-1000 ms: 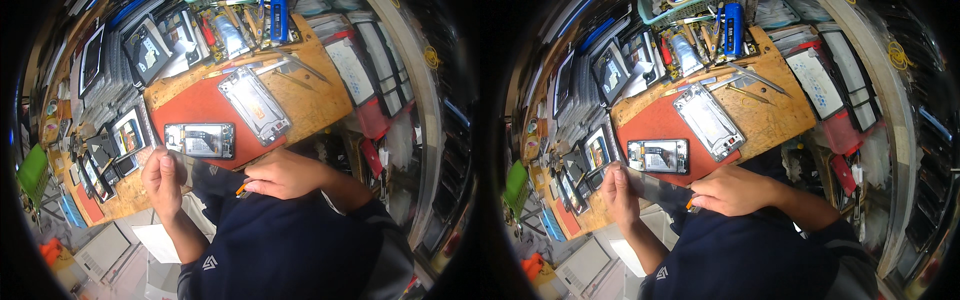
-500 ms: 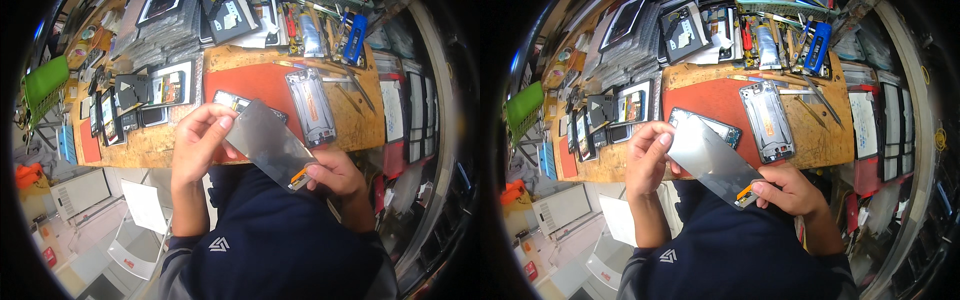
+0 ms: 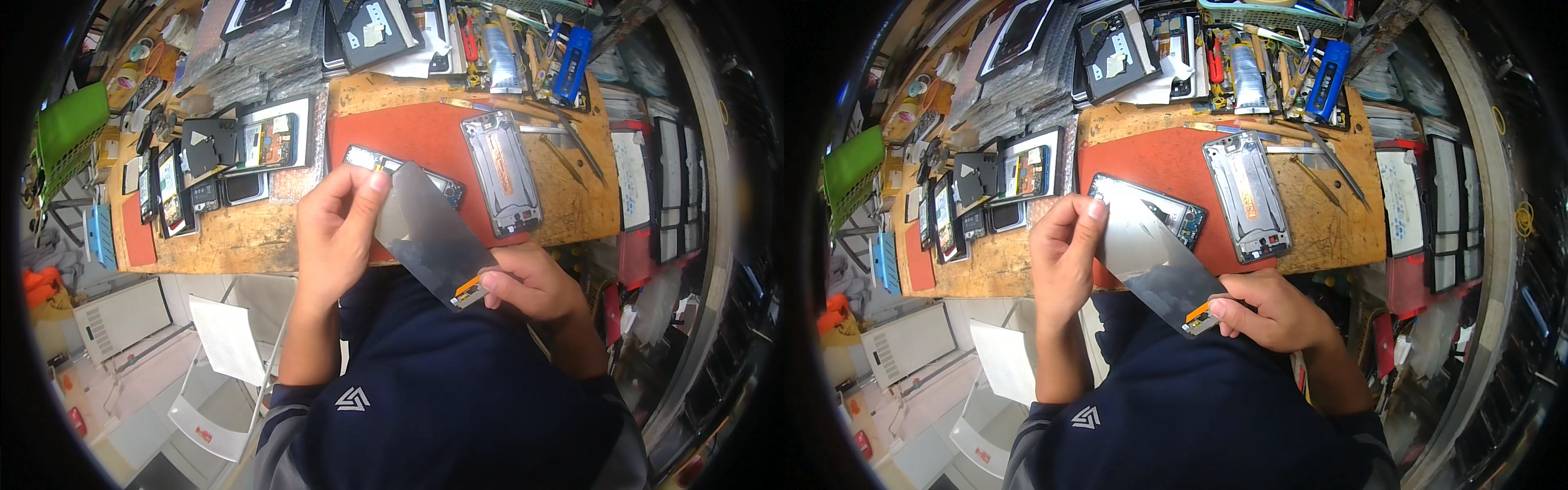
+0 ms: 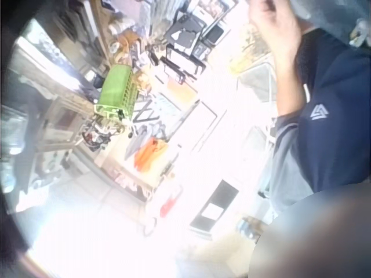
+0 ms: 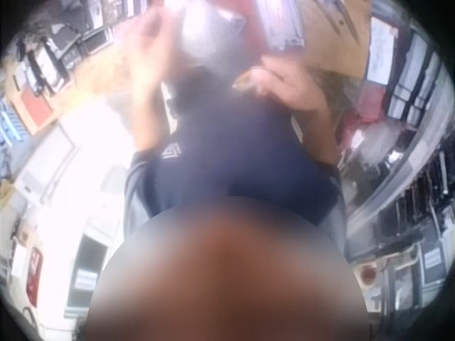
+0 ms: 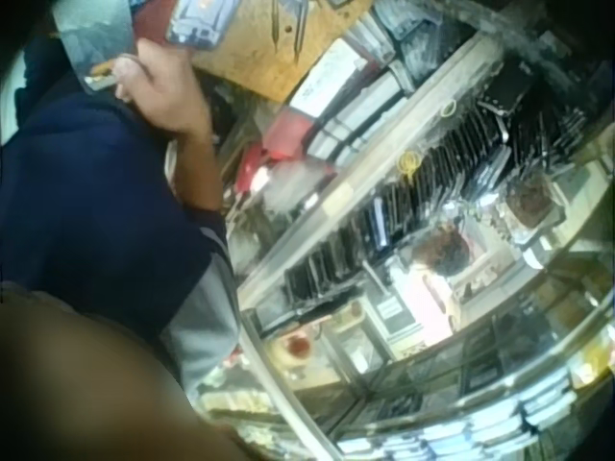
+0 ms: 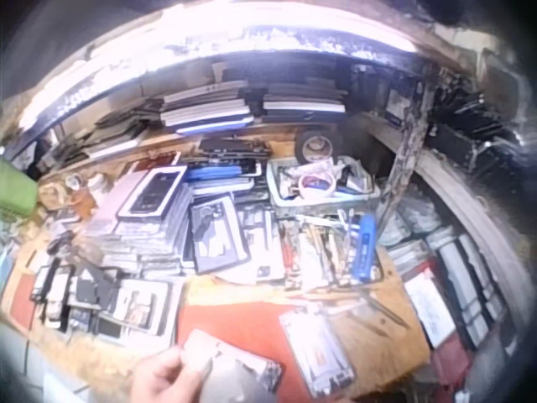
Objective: The person disassembles a smartphone, removes the battery and screen, and replaces them with new components. They use a metal pry tool to open the device and connect ribbon cables to the new screen. The person then reassembles the phone and tests the display.
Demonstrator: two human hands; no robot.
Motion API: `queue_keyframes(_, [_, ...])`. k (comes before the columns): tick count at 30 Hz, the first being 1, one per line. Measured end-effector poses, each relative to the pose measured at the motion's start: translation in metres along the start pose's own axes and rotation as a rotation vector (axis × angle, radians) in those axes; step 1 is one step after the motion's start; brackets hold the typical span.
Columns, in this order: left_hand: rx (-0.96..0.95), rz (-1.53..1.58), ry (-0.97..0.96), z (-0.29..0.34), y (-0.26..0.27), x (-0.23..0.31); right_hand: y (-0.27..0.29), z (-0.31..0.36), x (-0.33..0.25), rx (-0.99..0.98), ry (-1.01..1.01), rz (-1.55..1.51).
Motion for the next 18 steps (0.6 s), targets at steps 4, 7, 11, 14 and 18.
queue_keyframes(4, [0.02,0.153,-0.013,0.0025,-0.0001,0.0031,-0.0015,0.0019,0.0015,0.004,-0.022,-0.069])
queue_keyframes(7, [-0.054,0.256,-0.001,0.0018,0.0023,0.0027,-0.0016,0.003,0.0022,0.007,-0.015,-0.081])
queue_keyframes(11, [-0.041,0.301,0.013,0.0012,0.0062,-0.001,-0.0018,0.0037,0.0031,0.008,-0.008,-0.114])
queue_keyframes(14, [-0.028,0.298,-0.027,0.0018,0.0064,-0.0012,-0.0021,0.004,0.0042,0.008,-0.013,-0.125])
queue_keyframes(18, [-0.027,0.295,-0.043,0.0023,0.0068,0.0018,-0.0024,0.0036,0.0051,0.016,-0.018,-0.126])
Point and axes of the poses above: each hand's wrist, its own z-axis away from the middle knuckle, its own y-axis out of the back of the hand, x = y × z, the point moved 3 cm from there along -z, towards the middle knuckle, and after that the axes turned 2 degrees about -x, right-handed, at the moved point
